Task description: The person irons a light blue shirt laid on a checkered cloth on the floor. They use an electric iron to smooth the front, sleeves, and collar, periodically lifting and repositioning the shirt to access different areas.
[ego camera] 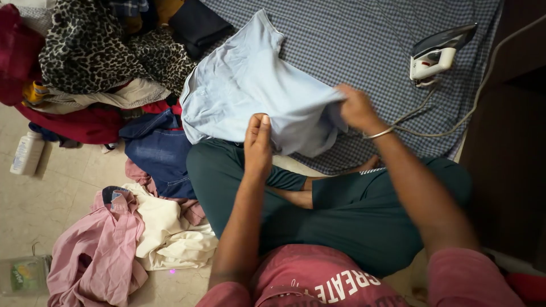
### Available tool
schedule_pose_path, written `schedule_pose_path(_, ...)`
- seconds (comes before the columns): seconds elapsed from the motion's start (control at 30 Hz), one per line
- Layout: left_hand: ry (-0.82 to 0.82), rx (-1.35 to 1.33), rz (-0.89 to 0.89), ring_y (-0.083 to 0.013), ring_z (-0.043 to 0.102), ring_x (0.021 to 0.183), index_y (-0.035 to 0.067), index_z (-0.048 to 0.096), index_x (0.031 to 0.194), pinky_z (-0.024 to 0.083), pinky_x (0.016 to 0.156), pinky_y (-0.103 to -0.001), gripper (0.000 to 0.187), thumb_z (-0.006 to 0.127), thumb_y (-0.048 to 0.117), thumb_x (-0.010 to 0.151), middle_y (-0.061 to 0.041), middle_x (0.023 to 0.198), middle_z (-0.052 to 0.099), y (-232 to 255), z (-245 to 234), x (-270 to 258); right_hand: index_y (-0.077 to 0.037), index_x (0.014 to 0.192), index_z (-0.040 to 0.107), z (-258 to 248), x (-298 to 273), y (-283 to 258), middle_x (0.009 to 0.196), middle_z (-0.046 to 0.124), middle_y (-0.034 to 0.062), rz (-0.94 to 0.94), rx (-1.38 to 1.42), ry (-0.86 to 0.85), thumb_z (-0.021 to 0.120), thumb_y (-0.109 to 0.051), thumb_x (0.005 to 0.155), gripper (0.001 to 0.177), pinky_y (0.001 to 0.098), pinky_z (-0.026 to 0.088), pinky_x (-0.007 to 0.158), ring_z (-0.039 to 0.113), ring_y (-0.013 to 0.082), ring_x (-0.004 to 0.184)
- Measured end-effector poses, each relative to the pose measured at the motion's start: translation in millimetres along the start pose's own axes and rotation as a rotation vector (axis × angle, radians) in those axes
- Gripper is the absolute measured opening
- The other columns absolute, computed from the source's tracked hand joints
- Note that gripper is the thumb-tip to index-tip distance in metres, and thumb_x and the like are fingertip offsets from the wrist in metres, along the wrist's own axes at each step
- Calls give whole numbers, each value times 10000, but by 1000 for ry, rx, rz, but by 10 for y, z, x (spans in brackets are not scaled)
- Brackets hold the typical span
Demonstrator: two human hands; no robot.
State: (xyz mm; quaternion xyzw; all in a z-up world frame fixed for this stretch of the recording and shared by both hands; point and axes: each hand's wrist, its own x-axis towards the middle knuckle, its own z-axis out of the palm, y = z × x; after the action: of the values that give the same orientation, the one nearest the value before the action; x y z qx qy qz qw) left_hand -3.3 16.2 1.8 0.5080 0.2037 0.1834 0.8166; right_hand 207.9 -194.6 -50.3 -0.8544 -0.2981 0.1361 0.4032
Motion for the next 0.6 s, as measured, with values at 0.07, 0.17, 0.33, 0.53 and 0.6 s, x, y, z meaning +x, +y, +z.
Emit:
schedule_pose_path(0.07, 56, 154, -24, -67, 378, 677, 84, 567, 989, 328, 589, -235, 234, 525, 272, 1121, 18, 761, 447, 37, -39, 47, 6, 1203, 658, -284, 35, 20, 968, 697, 90, -82, 276, 83, 451, 59, 906, 365, 272, 529, 731, 628, 143, 830)
schedule_pose_path(0.17, 146, 488, 144, -199, 487, 790, 61, 537, 1009, 407, 707, -332, 216, 581, 264, 1066, -96, 871, 521, 28, 54, 23, 17, 1104, 663, -399, -75, -167, 953, 704, 30, -104, 346, 151, 539, -24, 1013, 159, 229, 517, 745, 635, 71, 863)
schedule_pose_path(0.33, 46, 894, 762, -406, 569, 1093, -11, 494, 1246, 468, 972, -473, 522, 795, 263, 920, -238, 1218, 562, -80, 578, -267, 9, 1018, 687, -355, -217, -514, 896, 684, 23, -117, 378, 52, 622, -79, 1005, 110, 229, 499, 698, 609, 63, 804)
schedule_pose_path(0.53, 36, 974, 742, -450, 563, 1185, -18, 495, 1312, 459, 978, -528, 703, 785, 144, 693, -258, 1334, 562, -149, 868, -142, 0, 1017, 689, -449, -422, -517, 909, 697, 33, -162, 620, -154, 620, -137, 1004, 154, 239, 508, 717, 628, 80, 812)
schedule_pose_path(0.6, 54, 1003, 680, -431, 599, 1149, 22, 554, 1252, 479, 970, -524, 613, 749, 56, 672, -213, 1260, 620, -170, 808, -23, -17, 1066, 687, -556, -513, -364, 963, 700, 42, -178, 844, -66, 608, -164, 1036, 170, 262, 534, 788, 648, 109, 866)
